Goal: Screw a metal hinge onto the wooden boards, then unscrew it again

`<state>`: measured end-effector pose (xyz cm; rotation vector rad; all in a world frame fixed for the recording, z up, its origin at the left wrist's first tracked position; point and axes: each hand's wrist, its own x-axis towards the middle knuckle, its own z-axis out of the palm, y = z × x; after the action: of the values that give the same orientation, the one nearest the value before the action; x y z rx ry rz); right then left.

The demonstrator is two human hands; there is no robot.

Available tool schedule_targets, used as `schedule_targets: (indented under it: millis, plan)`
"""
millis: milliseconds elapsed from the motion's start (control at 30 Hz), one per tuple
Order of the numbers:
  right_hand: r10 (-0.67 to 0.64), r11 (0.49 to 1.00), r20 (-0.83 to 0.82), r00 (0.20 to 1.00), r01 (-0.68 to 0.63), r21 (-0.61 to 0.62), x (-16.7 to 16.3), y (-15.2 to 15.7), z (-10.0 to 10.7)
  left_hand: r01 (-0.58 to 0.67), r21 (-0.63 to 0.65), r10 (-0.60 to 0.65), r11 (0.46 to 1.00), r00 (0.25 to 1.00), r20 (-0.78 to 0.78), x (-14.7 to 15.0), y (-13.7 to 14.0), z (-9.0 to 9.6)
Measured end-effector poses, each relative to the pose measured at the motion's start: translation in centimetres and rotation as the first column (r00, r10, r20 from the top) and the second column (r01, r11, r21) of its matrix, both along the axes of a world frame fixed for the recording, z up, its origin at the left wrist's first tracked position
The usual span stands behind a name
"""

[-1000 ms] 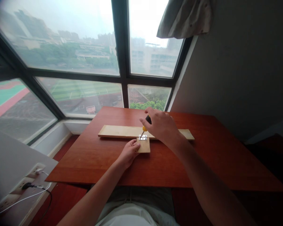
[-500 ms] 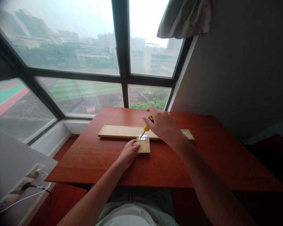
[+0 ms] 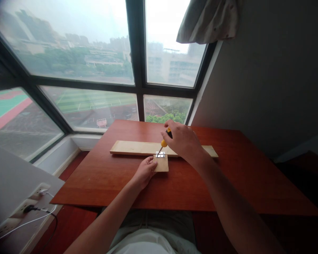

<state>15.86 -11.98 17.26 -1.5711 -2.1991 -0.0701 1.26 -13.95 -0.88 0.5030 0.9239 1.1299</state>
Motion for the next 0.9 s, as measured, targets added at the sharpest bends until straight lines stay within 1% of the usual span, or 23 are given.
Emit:
schedule_targets:
  millis: [133, 200, 233, 400, 467, 633, 700, 833, 900]
  plan:
    - [0.110, 0.994, -0.074, 0.991, -0.110, 0.004, 0.02, -0.10, -0.07, -0.003, 0.005, 0.003, 1.000, 1.000, 0.004, 0.03, -0.04, -0.01]
    - [0.131, 0.991, -0.085, 0.988, -0.132, -0.005, -0.09, -0.25, 0.01, -0.005, 0.005, 0.005, 1.000, 1.000, 0.004, 0.05, -0.02, -0.08]
    - [0.121, 0.993, -0.077, 0.990, -0.122, -0.005, -0.18, -0.30, 0.06, -0.008, 0.003, 0.008, 1.000, 1.000, 0.001, 0.06, 0.00, -0.11]
    - [-0.012, 1.000, 0.012, 1.000, 0.012, 0.005, -0.45, -0.10, 0.13, -0.009, -0.007, 0.009, 1.000, 1.000, -0.011, 0.06, 0.06, -0.06]
    - [-0.001, 1.000, 0.002, 1.000, 0.001, 0.004, -0.34, -0.04, 0.09, -0.007, -0.010, 0.007, 1.000, 1.000, -0.010, 0.05, 0.07, -0.02]
    - [0.097, 0.995, -0.063, 0.993, -0.099, -0.024, -0.02, -0.37, 0.10, -0.013, -0.013, 0.013, 1.000, 1.000, -0.014, 0.07, 0.10, -0.15]
    - [0.072, 0.997, -0.047, 0.996, -0.073, -0.018, -0.06, -0.43, 0.14, -0.010, -0.011, 0.010, 1.000, 1.000, -0.016, 0.05, 0.12, -0.19]
    - [-0.049, 0.999, 0.029, 0.998, 0.049, 0.008, -0.20, -0.22, 0.17, 0.001, -0.009, -0.002, 1.000, 1.000, -0.018, 0.01, 0.14, -0.06]
    - [-0.054, 0.999, 0.023, 0.998, 0.054, 0.005, -0.15, -0.13, 0.15, -0.003, -0.012, 0.002, 1.000, 1.000, -0.017, 0.01, 0.15, 0.00]
